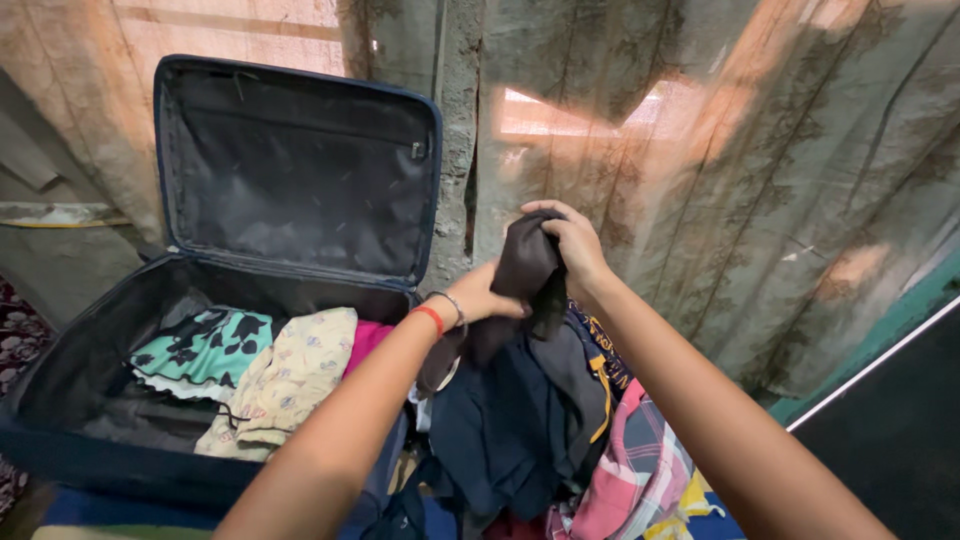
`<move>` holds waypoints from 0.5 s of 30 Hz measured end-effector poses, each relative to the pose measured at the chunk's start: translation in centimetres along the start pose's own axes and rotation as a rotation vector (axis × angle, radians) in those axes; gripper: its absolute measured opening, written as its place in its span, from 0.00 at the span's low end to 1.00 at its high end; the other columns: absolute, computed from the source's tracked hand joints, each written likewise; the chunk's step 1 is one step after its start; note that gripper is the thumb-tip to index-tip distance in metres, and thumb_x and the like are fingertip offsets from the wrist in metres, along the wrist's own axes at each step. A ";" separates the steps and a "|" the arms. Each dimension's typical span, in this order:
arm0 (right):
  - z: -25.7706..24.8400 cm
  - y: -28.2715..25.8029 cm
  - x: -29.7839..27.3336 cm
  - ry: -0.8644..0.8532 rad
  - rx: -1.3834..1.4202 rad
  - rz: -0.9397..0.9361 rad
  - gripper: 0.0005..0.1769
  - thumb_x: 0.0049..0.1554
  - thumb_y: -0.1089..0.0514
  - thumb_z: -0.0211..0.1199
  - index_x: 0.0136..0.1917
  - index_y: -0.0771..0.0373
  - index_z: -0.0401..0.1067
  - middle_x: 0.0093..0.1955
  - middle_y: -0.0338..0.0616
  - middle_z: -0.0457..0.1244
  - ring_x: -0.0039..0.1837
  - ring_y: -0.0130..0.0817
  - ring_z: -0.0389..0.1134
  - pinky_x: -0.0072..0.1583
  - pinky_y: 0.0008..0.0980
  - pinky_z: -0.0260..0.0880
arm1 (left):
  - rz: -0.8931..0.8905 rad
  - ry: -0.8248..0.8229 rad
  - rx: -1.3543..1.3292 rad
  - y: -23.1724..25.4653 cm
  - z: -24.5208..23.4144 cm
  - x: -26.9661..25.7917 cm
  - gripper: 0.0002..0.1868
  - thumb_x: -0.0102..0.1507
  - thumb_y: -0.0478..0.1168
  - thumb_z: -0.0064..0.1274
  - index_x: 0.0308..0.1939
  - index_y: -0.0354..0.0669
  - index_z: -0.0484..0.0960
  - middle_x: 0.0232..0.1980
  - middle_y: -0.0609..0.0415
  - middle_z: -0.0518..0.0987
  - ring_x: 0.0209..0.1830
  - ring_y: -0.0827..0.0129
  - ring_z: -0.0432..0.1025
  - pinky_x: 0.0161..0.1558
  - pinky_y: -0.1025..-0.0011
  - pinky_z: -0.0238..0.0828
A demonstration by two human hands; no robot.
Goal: The person picks up and folds several items of clothing including a patterned shirt, dark pants, and a light-colored tee, and places them neatly into an open blue suitcase.
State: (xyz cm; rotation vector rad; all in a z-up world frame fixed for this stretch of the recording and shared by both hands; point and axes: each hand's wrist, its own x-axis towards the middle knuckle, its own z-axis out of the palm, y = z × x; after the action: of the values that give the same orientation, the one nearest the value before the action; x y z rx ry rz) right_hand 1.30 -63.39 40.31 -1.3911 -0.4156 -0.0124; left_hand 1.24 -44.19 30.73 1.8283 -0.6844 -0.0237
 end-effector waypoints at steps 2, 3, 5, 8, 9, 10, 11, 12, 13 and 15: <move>-0.1 0.3 0.1 0.018 -0.077 -0.052 0.19 0.53 0.70 0.49 0.53 0.66 0.77 0.48 0.44 0.70 0.50 0.32 0.69 0.54 0.28 0.70 | -0.050 0.120 0.060 -0.7 -0.7 0.9 0.31 0.51 0.44 0.65 0.56 0.34 0.78 0.46 0.46 0.85 0.47 0.61 0.78 0.52 0.67 0.73; -0.3 0.3 0.2 0.038 -0.153 -0.105 0.18 0.53 0.68 0.52 0.53 0.67 0.78 0.48 0.46 0.69 0.50 0.34 0.68 0.55 0.30 0.69 | -0.099 0.239 0.121 -1.0 -1.1 1.3 0.20 0.55 0.40 0.61 0.49 0.34 0.84 0.40 0.50 0.86 0.42 0.65 0.79 0.47 0.68 0.73; -1.1 -0.1 -0.4 0.149 -0.501 -0.143 0.19 0.51 0.66 0.55 0.55 0.65 0.78 0.50 0.47 0.70 0.53 0.38 0.70 0.57 0.32 0.69 | -0.127 0.276 0.003 -1.8 -1.8 1.0 0.17 0.57 0.39 0.59 0.47 0.35 0.85 0.40 0.50 0.85 0.41 0.66 0.78 0.46 0.69 0.72; -1.1 -0.6 -2.1 0.168 -0.891 -0.314 0.27 0.46 0.62 0.59 0.61 0.62 0.73 0.57 0.50 0.69 0.59 0.46 0.71 0.62 0.36 0.68 | -0.203 0.325 -0.228 -2.4 -2.4 0.8 0.13 0.58 0.39 0.57 0.44 0.36 0.85 0.39 0.51 0.84 0.39 0.67 0.77 0.44 0.70 0.72; -0.8 -1.0 -2.7 0.070 -0.930 -0.453 0.34 0.44 0.61 0.60 0.66 0.62 0.68 0.62 0.50 0.67 0.63 0.49 0.69 0.65 0.37 0.67 | -0.249 0.340 -0.343 -2.5 -2.6 1.0 0.12 0.58 0.40 0.56 0.43 0.37 0.85 0.38 0.51 0.84 0.37 0.66 0.78 0.43 0.69 0.73; -0.5 -1.4 -3.2 0.072 -0.930 -0.453 0.34 0.44 0.61 0.60 0.66 0.62 0.68 0.62 0.50 0.67 0.63 0.49 0.69 0.65 0.37 0.67 | -0.247 0.339 -0.342 -2.6 -2.6 1.2 0.12 0.58 0.40 0.56 0.43 0.37 0.85 0.38 0.51 0.84 0.37 0.66 0.78 0.43 0.69 0.73; 0.0 -1.9 -3.8 -0.127 -0.975 -0.627 0.37 0.42 0.61 0.64 0.67 0.62 0.67 0.64 0.54 0.66 0.66 0.52 0.66 0.67 0.41 0.63 | -0.314 0.397 -0.428 -2.8 -2.7 1.3 0.12 0.59 0.41 0.58 0.43 0.39 0.81 0.38 0.51 0.82 0.37 0.66 0.76 0.42 0.67 0.73; 0.6 -2.5 -4.2 -0.332 -1.011 -0.799 0.41 0.40 0.61 0.68 0.68 0.62 0.65 0.66 0.57 0.64 0.68 0.54 0.62 0.69 0.44 0.59 | -0.380 0.457 -0.514 -3.0 -2.8 1.6 0.13 0.60 0.43 0.60 0.44 0.40 0.78 0.38 0.51 0.80 0.36 0.65 0.75 0.42 0.65 0.72; 1.2 -2.9 -4.7 -0.330 -1.012 -0.801 0.41 0.40 0.61 0.68 0.68 0.62 0.65 0.66 0.57 0.64 0.68 0.54 0.62 0.69 0.44 0.59 | -0.378 0.456 -0.513 -3.2 -3.2 1.9 0.13 0.60 0.43 0.60 0.44 0.40 0.78 0.38 0.51 0.80 0.36 0.65 0.75 0.42 0.65 0.72; 2.4 -3.2 -5.6 -0.534 -0.949 -0.811 0.40 0.42 0.56 0.74 0.66 0.65 0.66 0.66 0.58 0.62 0.71 0.56 0.57 0.70 0.48 0.54 | -0.495 0.295 -0.817 -3.8 -3.8 2.7 0.21 0.60 0.49 0.54 0.51 0.39 0.78 0.42 0.50 0.82 0.37 0.63 0.77 0.42 0.65 0.74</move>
State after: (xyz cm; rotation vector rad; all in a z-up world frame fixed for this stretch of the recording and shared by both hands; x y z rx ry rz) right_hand -5.37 -63.04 41.99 -2.0477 -1.5448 -0.5743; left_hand 6.40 -41.41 29.67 1.1263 0.0258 -0.3090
